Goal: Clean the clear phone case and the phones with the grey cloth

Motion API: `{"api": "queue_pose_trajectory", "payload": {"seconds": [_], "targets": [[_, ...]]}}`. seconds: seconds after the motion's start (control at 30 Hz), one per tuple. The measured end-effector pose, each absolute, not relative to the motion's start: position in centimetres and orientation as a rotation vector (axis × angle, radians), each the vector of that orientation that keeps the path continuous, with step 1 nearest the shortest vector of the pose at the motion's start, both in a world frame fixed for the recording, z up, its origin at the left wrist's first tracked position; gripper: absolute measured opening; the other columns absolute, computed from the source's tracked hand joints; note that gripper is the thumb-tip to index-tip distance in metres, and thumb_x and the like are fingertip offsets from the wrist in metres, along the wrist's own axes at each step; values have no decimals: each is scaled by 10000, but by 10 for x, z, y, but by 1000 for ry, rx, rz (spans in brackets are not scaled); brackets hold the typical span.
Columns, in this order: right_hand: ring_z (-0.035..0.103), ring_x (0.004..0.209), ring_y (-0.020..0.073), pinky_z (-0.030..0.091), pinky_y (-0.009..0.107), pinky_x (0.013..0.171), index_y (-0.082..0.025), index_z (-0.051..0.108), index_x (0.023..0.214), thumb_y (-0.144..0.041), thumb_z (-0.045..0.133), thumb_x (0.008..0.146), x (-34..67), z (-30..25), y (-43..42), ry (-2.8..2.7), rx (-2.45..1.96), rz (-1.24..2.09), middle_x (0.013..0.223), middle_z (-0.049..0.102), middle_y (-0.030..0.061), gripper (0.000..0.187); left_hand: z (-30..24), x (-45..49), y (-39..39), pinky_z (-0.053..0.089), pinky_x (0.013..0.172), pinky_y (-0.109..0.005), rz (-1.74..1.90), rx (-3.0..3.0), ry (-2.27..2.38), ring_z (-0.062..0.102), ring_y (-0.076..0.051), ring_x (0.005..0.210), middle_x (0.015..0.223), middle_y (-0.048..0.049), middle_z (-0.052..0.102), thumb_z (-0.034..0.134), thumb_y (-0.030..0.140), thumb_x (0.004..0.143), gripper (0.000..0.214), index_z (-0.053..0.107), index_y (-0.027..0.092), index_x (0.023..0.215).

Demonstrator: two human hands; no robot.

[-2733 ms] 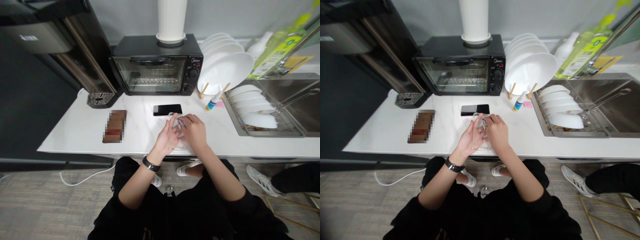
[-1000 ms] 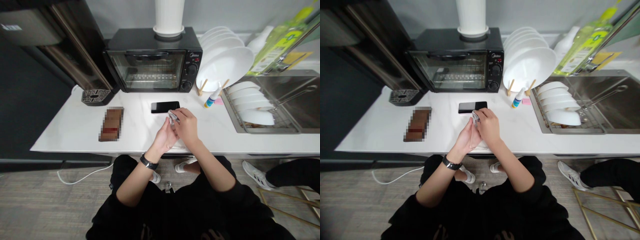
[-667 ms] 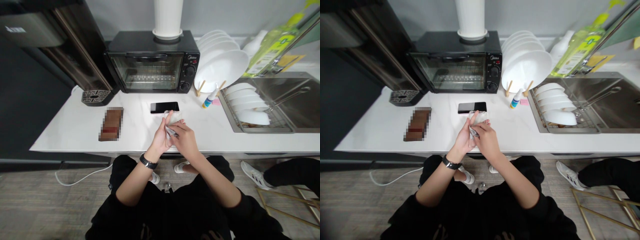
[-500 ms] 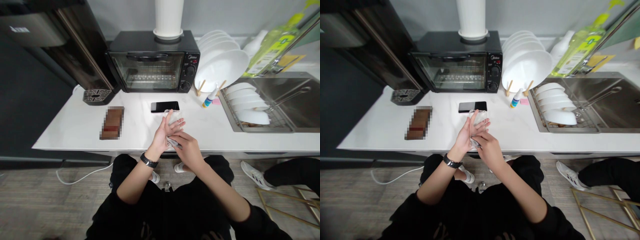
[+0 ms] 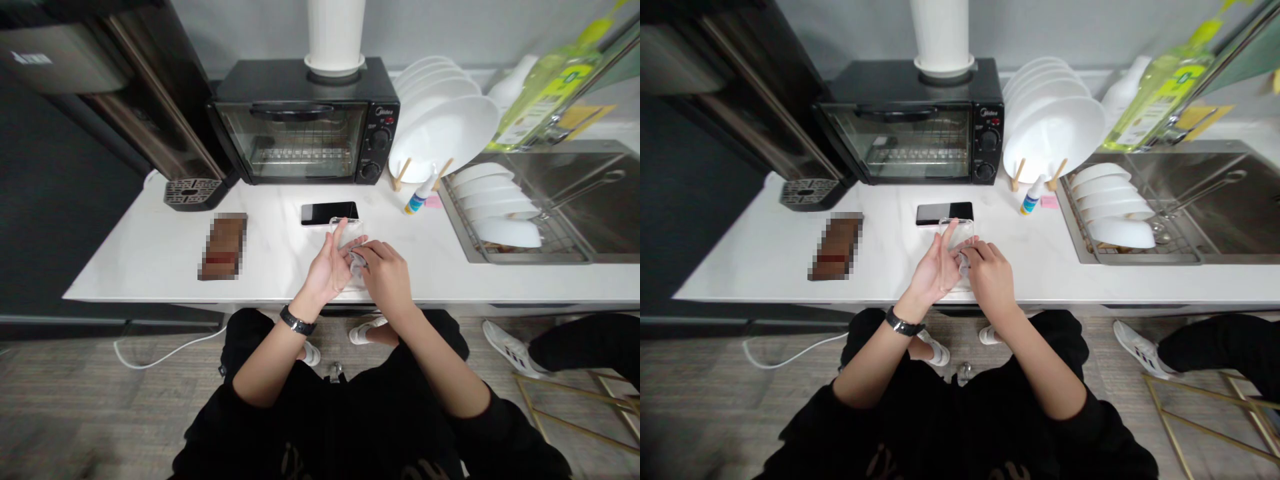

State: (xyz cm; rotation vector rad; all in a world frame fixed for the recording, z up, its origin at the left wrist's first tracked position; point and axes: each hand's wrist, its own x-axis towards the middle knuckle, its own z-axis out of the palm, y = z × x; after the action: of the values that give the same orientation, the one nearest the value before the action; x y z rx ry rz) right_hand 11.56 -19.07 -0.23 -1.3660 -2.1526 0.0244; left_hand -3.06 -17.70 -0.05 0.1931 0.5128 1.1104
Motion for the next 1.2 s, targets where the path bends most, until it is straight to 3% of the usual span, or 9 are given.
{"api": "queue_pose_trajectory", "payload": {"seconds": [0.17, 0.47, 0.6, 0.73, 1.03, 1.2], "targets": [[688, 937, 266, 559, 390, 818, -175, 782, 1167, -26, 543, 912, 106, 1, -154, -2055, -1393, 37, 1067, 783, 121, 380, -2, -30, -176, 562, 748, -278, 1108, 186, 525, 666, -148, 752, 953, -28, 728, 399, 488, 1133, 463, 573, 359, 1542], [730, 983, 242, 585, 370, 882, -194, 796, 1151, -48, 560, 935, 74, 10, -142, -1954, -1305, 216, 1111, 785, 103, 352, 6, -28, -173, 572, 837, -215, 1124, -42, 499, 750, -128, 851, 947, -28, 772, 315, 393, 1171, 467, 612, 180, 1461], [746, 990, 257, 595, 380, 883, -188, 802, 1127, -73, 601, 950, 75, 5, -162, -2005, -1319, 272, 1102, 793, 104, 291, 4, -32, -174, 586, 806, -199, 1144, -6, 473, 767, -112, 874, 1054, -22, 791, 272, 398, 1175, 492, 538, 279, 1572], [758, 1005, 262, 608, 383, 897, -178, 792, 1158, -77, 616, 951, 87, -4, -194, -2057, -1235, 329, 1132, 794, 104, 290, -3, -34, -176, 612, 893, -304, 1091, 204, 504, 773, -215, 1103, 1214, -95, 777, 302, 520, 1146, 540, 420, 398, 1659], [723, 943, 249, 589, 364, 837, -209, 795, 1093, 4, 638, 908, 114, 0, -235, -2287, -1235, 227, 1054, 790, 68, 323, 0, -31, -178, 585, 981, -375, 1108, 205, 543, 689, -257, 1279, 1357, -109, 709, 380, 556, 1120, 532, 449, 439, 1634], [684, 916, 255, 552, 368, 776, -184, 792, 1063, -13, 629, 925, 121, 2, -222, -2280, -1397, 24, 1044, 775, 94, 274, 3, -30, -177, 586, 831, -300, 1106, 180, 527, 711, -250, 1209, 1354, -129, 701, 324, 537, 1133, 541, 431, 410, 1648]]}}
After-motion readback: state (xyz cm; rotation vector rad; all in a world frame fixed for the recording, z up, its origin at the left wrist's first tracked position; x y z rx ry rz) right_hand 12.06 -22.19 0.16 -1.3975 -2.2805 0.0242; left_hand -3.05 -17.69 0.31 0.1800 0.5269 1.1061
